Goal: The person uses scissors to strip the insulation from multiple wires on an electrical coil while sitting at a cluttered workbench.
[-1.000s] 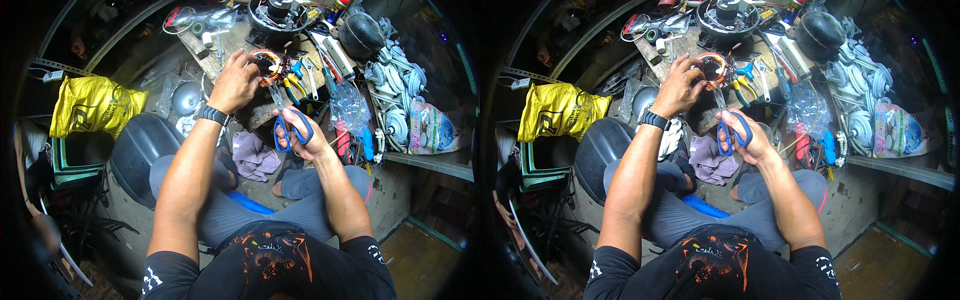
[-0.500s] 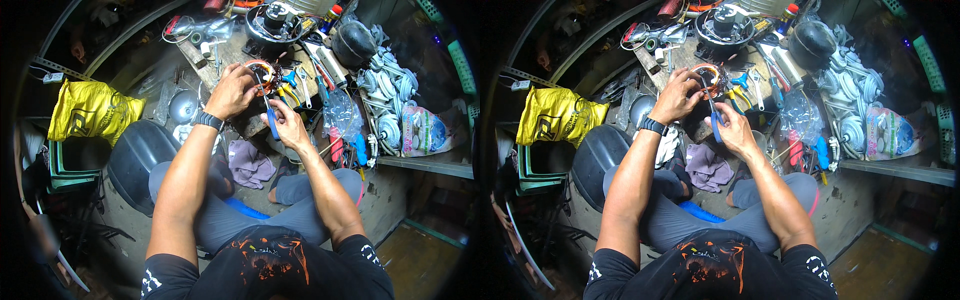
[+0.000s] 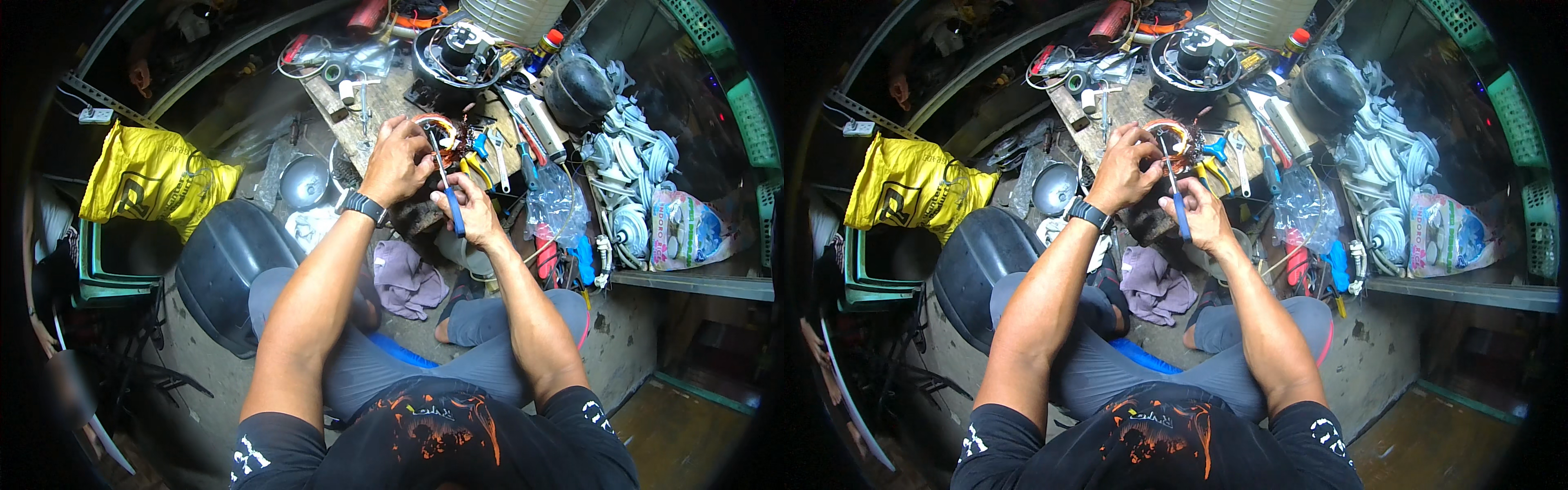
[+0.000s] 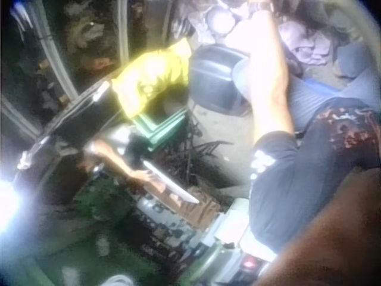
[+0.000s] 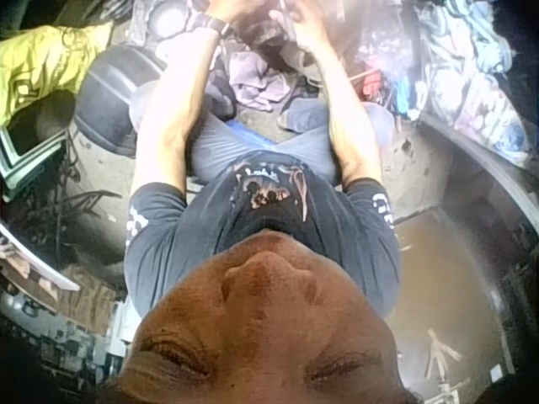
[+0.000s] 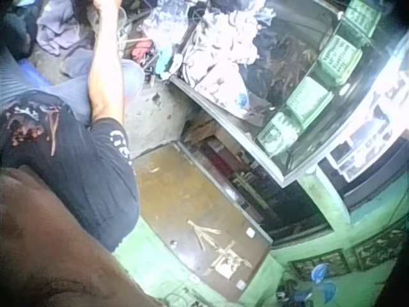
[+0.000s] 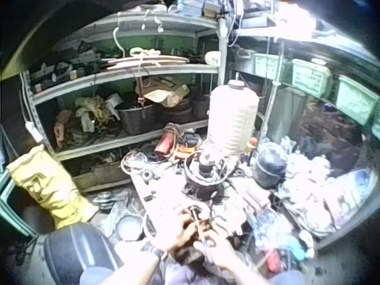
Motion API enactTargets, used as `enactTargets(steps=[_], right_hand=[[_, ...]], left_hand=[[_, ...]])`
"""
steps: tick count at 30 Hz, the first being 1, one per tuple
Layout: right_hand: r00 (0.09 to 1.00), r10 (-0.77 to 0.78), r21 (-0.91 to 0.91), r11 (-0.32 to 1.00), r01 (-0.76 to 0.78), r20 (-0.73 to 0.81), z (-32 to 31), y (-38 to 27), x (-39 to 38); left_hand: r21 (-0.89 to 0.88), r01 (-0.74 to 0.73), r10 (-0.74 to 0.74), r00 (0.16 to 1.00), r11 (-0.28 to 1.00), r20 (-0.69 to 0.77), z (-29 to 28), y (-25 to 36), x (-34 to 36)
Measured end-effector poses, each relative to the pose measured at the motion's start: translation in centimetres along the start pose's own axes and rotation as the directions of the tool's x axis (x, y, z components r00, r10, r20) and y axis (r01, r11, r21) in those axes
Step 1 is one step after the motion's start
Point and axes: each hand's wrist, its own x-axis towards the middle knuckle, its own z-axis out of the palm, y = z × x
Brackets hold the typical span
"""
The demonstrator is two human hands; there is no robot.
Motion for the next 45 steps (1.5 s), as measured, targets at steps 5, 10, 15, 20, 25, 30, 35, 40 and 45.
enactTargets(steps=[5, 10, 15, 20, 25, 30, 35, 40, 45], right_hand=[[0.999, -0.010, 0.000, 1.000, 0.010, 0.030, -0.7, -1.1, -0.7], [0.706, -0.637, -0.589, 0.711, 0.383, -0.310, -2.1, -4.6, -1.2], [0.661, -0.680, -0.726, 0.623, 0.292, -0.319, -0.7, -4.2, 3.9], [0.689, -0.625, -0.653, 0.700, 0.288, -0.366, -0.4, -3.2, 4.4], [0.632, -0.723, -0.753, 0.573, 0.324, -0.278, 0.2, -4.2, 3.9], [0.611, -0.759, -0.753, 0.533, 0.386, -0.225, -1.8, -4.1, 4.6], [0.621, -0.739, -0.677, 0.600, 0.427, -0.263, -1.2, -4.6, 4.5], [0.617, -0.705, -0.645, 0.659, 0.388, -0.350, -0.4, -3.7, 5.3], [0.690, -0.614, -0.519, 0.761, 0.389, -0.383, -1.1, -4.1, 4.8]], left_hand=[[-0.013, 0.018, -0.018, 1.000, 1.000, 0.006, -0.1, 0.6, 0.1], [-0.111, -0.013, 0.001, 0.994, 0.994, -0.107, -0.4, 0.4, -1.1], [-0.220, -0.012, -0.003, 0.998, 0.975, -0.066, -0.6, 0.0, -0.8], [-0.220, -0.034, 0.026, 0.999, 0.975, -0.039, -1.4, 0.0, -0.9], [-0.014, -0.104, 0.104, 0.994, 0.994, -0.024, -2.1, 1.0, -0.2], [0.253, -0.083, 0.086, 0.996, 0.964, -0.001, -2.5, 2.4, -0.5], [0.247, -0.005, 0.024, 0.997, 0.969, -0.077, -1.1, 2.9, -1.3], [0.246, 0.024, -0.004, 0.997, 0.969, -0.081, -0.9, 2.6, -1.2], [0.067, 0.117, -0.108, 0.986, 0.991, -0.124, -0.6, 1.9, -0.9]])
